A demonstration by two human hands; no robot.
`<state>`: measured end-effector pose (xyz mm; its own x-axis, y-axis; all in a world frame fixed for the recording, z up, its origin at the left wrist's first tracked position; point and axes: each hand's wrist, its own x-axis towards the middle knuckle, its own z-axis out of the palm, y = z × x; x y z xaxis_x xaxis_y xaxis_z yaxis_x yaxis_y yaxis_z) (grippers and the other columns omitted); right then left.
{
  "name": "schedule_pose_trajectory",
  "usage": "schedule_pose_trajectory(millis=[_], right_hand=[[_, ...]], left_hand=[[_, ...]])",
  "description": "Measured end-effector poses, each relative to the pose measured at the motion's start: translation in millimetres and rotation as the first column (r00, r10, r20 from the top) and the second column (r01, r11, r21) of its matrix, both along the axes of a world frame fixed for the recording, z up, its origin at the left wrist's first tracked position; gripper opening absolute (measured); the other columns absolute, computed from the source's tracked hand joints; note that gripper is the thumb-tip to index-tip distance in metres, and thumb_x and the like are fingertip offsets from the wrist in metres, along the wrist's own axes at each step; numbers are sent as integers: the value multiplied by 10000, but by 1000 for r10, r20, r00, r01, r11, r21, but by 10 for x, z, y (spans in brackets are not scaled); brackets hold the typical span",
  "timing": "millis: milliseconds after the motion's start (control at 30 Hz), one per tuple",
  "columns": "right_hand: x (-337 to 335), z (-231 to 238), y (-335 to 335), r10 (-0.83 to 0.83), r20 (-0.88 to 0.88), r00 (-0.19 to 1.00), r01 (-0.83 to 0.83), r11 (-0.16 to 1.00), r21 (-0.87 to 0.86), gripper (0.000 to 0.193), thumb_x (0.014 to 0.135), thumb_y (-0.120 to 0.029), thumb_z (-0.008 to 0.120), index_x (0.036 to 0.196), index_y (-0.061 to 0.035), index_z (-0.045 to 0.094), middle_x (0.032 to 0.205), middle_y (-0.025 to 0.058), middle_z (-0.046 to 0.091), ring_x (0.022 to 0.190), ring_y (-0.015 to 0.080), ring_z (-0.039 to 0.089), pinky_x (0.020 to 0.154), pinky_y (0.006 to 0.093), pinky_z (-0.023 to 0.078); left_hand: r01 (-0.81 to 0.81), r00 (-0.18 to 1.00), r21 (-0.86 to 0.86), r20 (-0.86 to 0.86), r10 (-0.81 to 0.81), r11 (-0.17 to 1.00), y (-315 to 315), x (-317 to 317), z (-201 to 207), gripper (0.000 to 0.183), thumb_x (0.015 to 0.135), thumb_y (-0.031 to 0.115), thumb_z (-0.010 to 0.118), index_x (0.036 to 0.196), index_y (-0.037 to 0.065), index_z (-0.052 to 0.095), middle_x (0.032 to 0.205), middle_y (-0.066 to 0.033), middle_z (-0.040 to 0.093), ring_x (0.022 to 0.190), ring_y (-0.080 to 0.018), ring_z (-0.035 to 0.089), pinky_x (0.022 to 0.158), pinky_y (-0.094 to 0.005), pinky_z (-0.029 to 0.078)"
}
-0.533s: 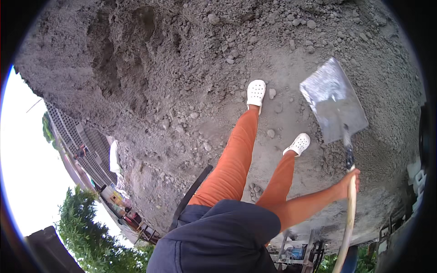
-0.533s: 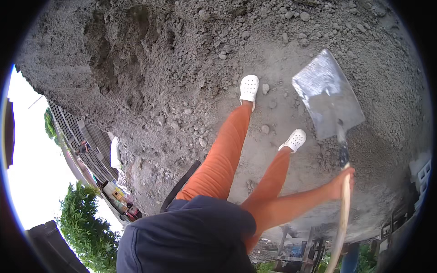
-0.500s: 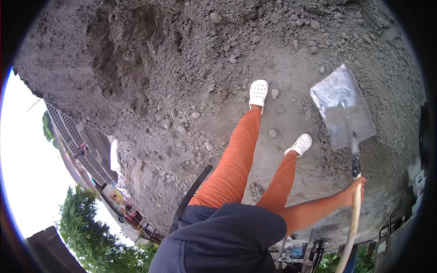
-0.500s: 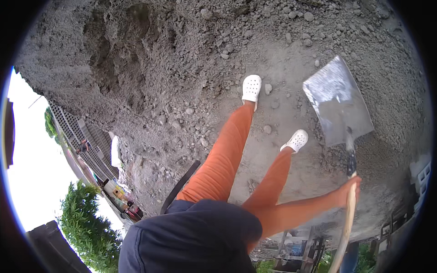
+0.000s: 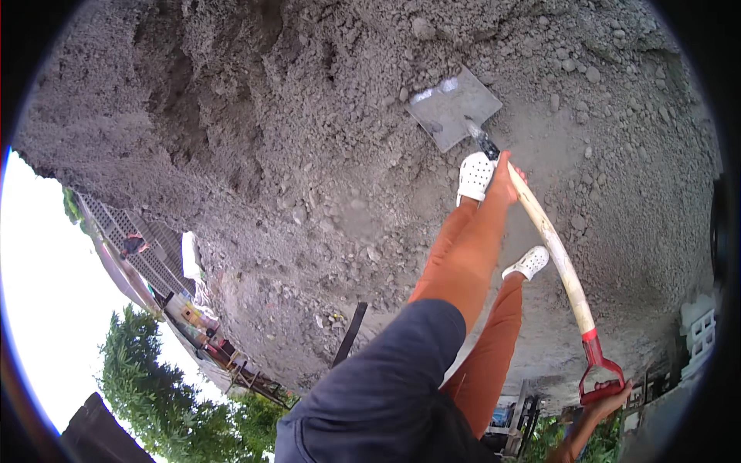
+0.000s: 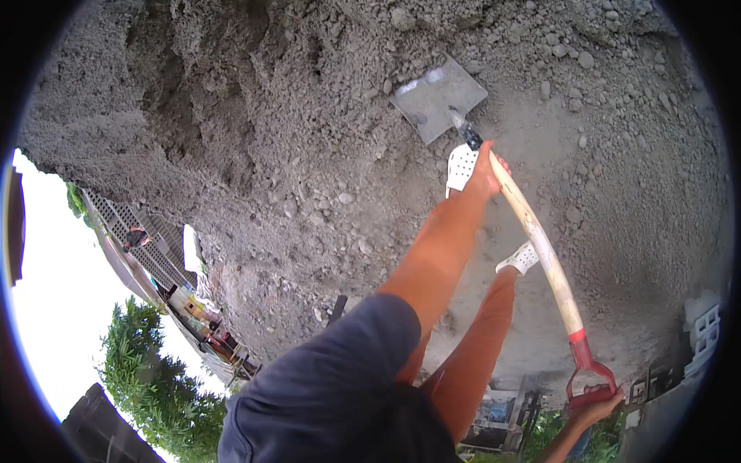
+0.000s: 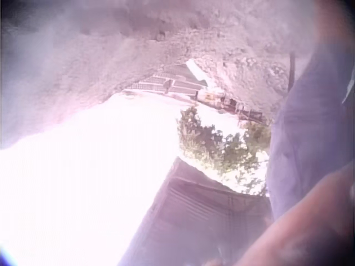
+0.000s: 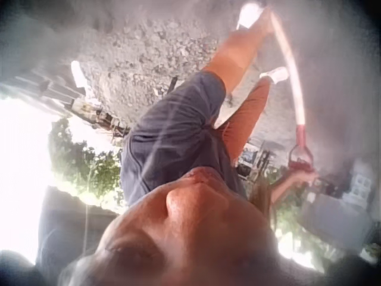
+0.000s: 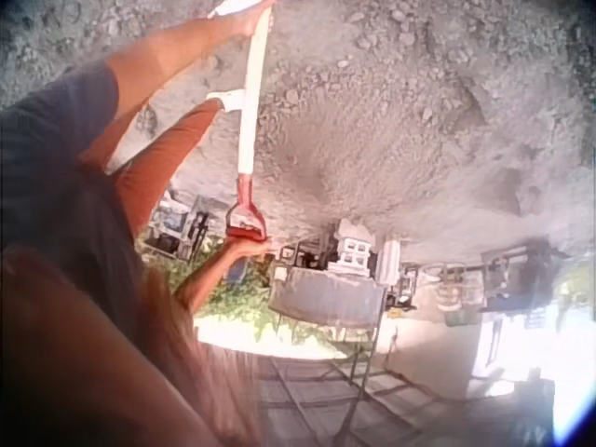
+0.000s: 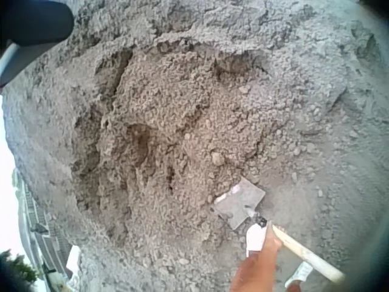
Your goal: The person shovels sand and gravel from a large pile using a shovel, scooping and moving the aggregate repeatedly.
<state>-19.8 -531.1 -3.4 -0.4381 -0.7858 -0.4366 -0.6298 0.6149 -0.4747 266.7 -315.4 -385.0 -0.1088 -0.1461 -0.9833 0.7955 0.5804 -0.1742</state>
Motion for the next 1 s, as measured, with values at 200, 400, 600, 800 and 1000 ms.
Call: schedule_pose_trajectory(millis=[200,400,600,800,1000], right_hand=[[-920,-132,-168,60,158,986,-52,997,-54,383,895,-359,367,753,-33,510,624,28,463,562,151,429,529,304,350],[-1339,-246,-196,480,404,779,-364,870,-333,395,848,-368,368,803,-1,507,752,124,513,732,244,518,748,405,450],[-301,101,337,917,284,281,-545,396,-739,444,887,-423,366,846,3,487,724,157,526,678,279,523,754,480,441],[-2114,-314,112,147,326,934,-125,988,-88,440,906,-433,344,735,-46,467,636,70,490,548,174,475,553,322,431],[-2276,1399,-705,-202,229,952,176,976,131,437,894,-507,363,692,-138,480,539,-15,403,482,90,384,463,252,347]], left_hand=[[-4,999,-99,47,8,995,28,-258,297,375,731,457,612,637,153,413,531,5,399,482,-154,425,498,-318,396],[-287,796,-520,339,502,805,392,-66,1060,347,680,395,689,702,122,476,537,67,360,488,-70,373,495,-242,361],[-233,426,-808,415,804,541,1206,430,1966,249,725,152,643,680,107,403,491,55,449,423,-48,464,434,-204,416],[-121,608,-559,612,507,820,455,-600,1827,308,708,364,668,732,111,493,553,41,396,482,-85,379,477,-239,343],[-108,991,-374,31,128,921,-1365,-1949,1041,355,733,411,640,593,190,401,513,46,422,434,-109,433,449,-268,418]])
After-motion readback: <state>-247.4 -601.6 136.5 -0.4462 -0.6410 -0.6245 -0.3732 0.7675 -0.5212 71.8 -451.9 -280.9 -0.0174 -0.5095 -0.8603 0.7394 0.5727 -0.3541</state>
